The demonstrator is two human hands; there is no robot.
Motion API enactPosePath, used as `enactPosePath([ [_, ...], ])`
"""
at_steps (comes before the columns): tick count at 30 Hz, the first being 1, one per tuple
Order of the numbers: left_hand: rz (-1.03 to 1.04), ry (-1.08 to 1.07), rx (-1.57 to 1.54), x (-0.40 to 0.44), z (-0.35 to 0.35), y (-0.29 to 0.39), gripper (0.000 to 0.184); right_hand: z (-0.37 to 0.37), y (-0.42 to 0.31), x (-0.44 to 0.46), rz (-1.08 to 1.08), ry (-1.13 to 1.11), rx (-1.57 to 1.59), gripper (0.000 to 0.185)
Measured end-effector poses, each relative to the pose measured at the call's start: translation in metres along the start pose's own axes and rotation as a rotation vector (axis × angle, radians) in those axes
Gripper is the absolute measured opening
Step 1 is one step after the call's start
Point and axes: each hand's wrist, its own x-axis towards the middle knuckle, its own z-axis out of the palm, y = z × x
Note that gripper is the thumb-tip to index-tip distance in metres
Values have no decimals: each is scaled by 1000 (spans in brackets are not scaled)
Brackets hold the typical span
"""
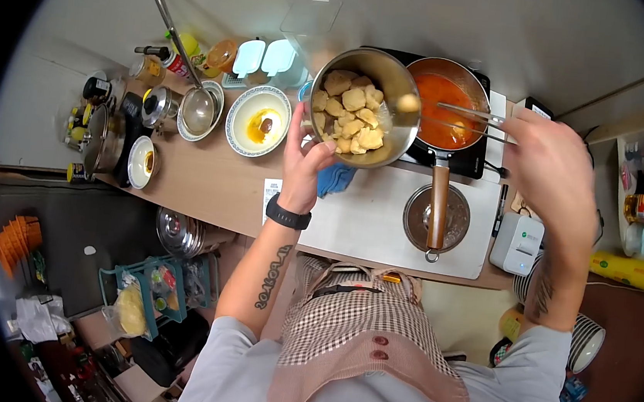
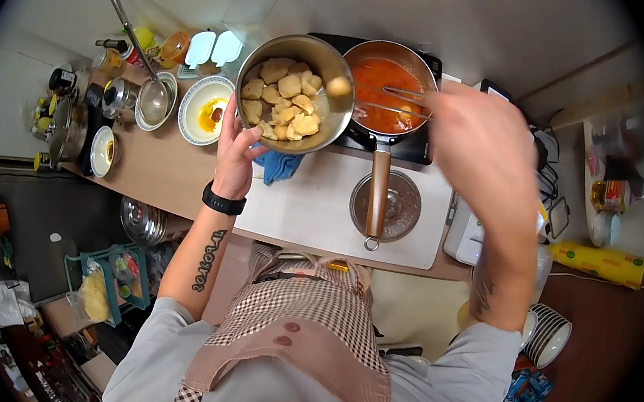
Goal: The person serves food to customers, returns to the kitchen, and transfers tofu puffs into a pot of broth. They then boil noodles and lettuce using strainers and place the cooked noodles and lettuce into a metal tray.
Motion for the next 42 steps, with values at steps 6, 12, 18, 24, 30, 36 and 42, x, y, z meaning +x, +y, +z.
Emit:
enactPosePath([
  [6,-11,4,-3,0,-5,-2,92,64,52,-8,184,-237,-135,12],
  [12,-9,3,35,0,-6,-4,92,11,20,-20,175,2,6,11],
  [18,5,-41,1,-2,5,-3,91,50,-5,20,-307,228,-14,7],
  [24,-1,-27,26,0,1,-5,89,43,-7,14,-212,133,-53,5],
  [30,-11,13,17,1,-5,-2,89,27,34,-21,116,-59,-115,10],
  [36,4,5,37,4,-5,-5,90,40,40,-23,150,-64,-76,11],
  [42,17,-17,-18,1,4,-3,93,17,-15,0,-99,-111,-19,12],
])
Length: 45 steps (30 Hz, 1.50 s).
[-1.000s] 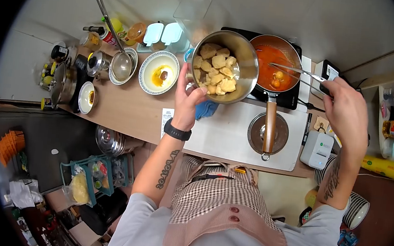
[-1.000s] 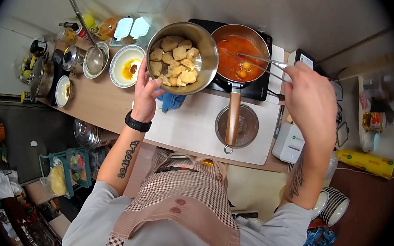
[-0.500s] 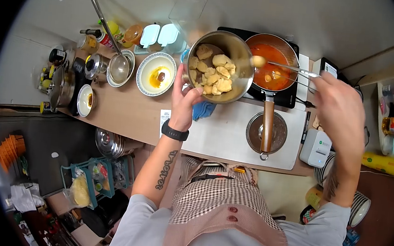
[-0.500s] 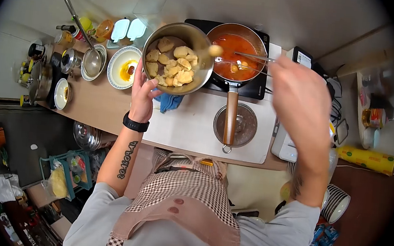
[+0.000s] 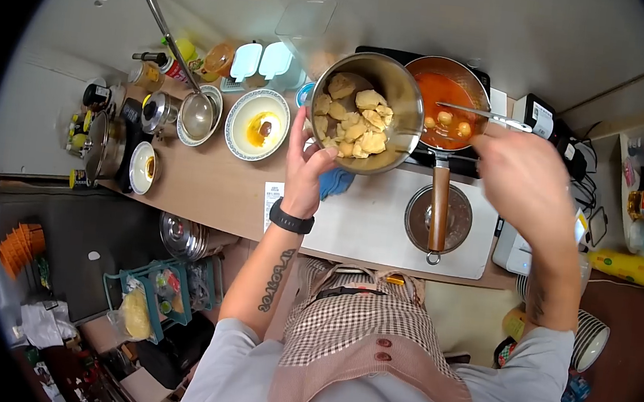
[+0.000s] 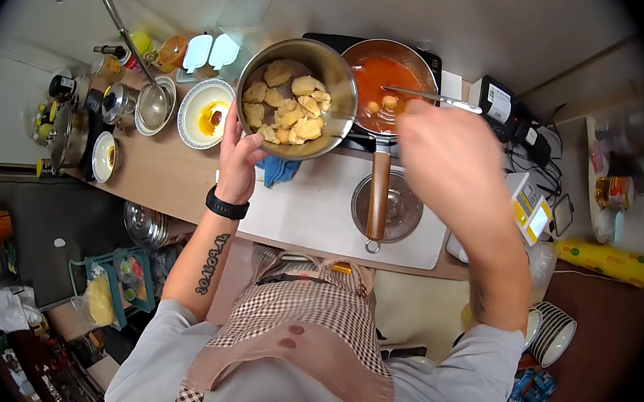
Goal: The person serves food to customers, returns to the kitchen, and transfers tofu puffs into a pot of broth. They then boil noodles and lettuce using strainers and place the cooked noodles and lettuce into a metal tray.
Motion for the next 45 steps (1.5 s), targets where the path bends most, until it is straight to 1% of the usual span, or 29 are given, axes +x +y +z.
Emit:
enactPosePath([
  [2,10,-28,8,2,0,-3,93,28,-6,21,-17,-73,51,12],
  [5,18,-31,39,2,-3,-5,92,47,-2,26,-50,-30,65,12],
  [8,-2,-2,20,3,-8,-6,91,16,5,6,73,-11,49,13],
  [11,-2,6,39,4,-10,-2,91,-13,24,-18,159,70,130,15],
  [14,-6,10,31,6,-17,-7,91,14,55,-25,257,0,52,18],
  [16,-14,11,35,5,-16,-6,91,50,72,-18,326,-118,18,20],
  [18,-13,14,21,5,-15,-6,90,63,73,-17,321,-104,52,19],
  [20,-10,16,48,5,-15,-3,91,55,67,-20,327,-76,46,20],
  [21,-13,19,60,3,-14,-3,91,32,55,-23,281,-33,61,21],
  [24,-17,12,59,0,-6,2,93,-10,22,-19,180,37,164,17],
  [27,0,-9,35,0,-2,0,94,15,10,5,46,19,25,7],
  [28,7,-20,42,0,0,0,94,32,8,13,20,34,38,9],
  [30,18,-36,57,-1,2,-1,95,52,5,27,-47,-15,23,10],
  [31,0,-42,145,-2,1,-2,87,51,6,26,-18,-8,38,10],
  [34,-8,-22,92,-2,1,-1,86,35,8,21,37,27,81,10],
  [38,-2,-4,25,-1,-3,2,92,6,24,-4,83,138,166,11],
  [40,-12,17,23,0,-5,3,92,-3,39,-22,152,126,156,13],
  [43,-19,37,43,1,-11,0,92,21,62,-37,253,90,125,15],
  [45,-20,27,59,1,-11,1,92,54,76,-35,263,13,117,16],
])
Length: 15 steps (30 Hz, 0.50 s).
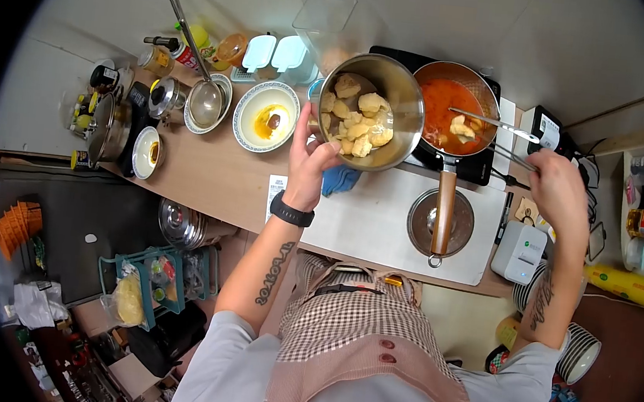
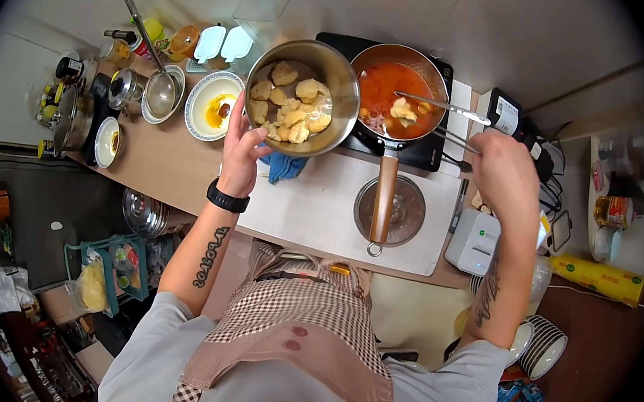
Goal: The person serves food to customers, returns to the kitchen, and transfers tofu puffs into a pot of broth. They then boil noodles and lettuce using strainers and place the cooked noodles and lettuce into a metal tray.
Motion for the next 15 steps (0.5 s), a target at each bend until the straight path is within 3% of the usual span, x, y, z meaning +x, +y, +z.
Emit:
enactPosePath([
  [3,-7,10,-16,0,2,-2,93,12,-3,3,89,-58,14,18],
  [6,-10,-8,54,-5,7,0,89,-32,-27,-6,85,-30,148,21],
  [11,-23,-41,20,-8,15,-2,89,-26,-73,22,-189,93,124,16],
  [15,-16,-45,5,-11,17,-4,89,8,-75,50,-249,49,65,16],
])
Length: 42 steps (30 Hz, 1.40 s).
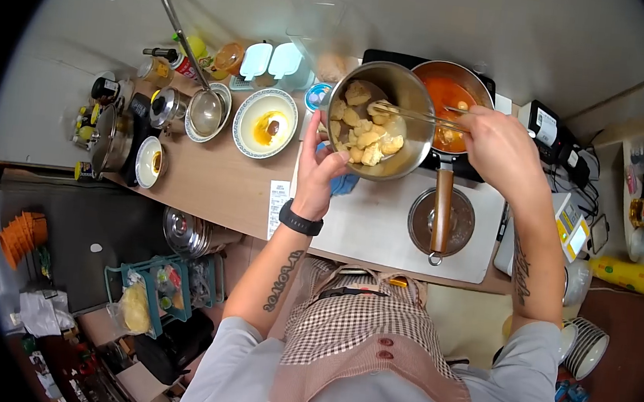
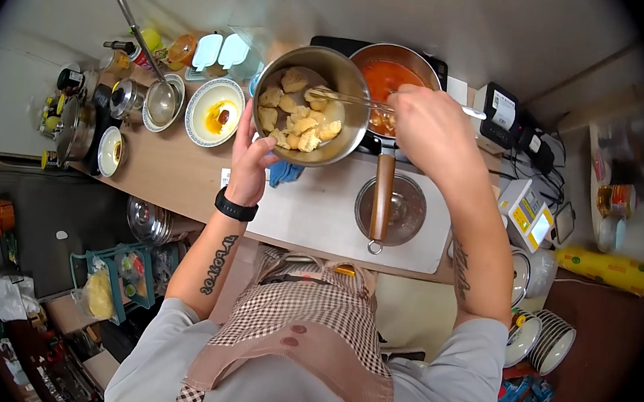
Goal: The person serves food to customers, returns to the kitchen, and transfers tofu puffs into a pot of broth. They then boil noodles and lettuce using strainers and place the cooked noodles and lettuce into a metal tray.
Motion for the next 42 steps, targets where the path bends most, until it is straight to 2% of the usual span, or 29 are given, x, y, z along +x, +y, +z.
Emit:
enactPosePath([
  [3,-9,-1,-4,-2,-2,0,89,-12,-5,0,59,29,43,16],
  [6,-15,-2,-7,-3,-2,-1,88,-5,-9,3,10,110,109,16],
  [13,-33,-14,-26,-2,-3,-2,85,43,-23,7,-28,72,8,8],
  [22,-43,22,-24,3,-7,-2,85,-20,-2,-43,40,237,154,13],
  [25,-19,60,26,4,-13,2,84,-34,14,-74,290,135,137,14],
  [30,-3,57,-9,7,-22,2,91,5,52,-90,290,73,52,17],
  [32,2,59,-4,8,-22,2,91,5,49,-88,326,33,34,18],
  [34,27,48,-9,8,-22,1,92,-25,32,-87,345,44,149,22],
  [38,42,0,13,8,-20,-1,93,-44,4,-66,139,-53,172,30],
  [40,51,-24,12,6,-15,1,94,-25,-3,-44,11,-71,153,24],
  [42,68,-41,18,4,-12,1,94,4,-2,-26,-45,-70,95,24],
])
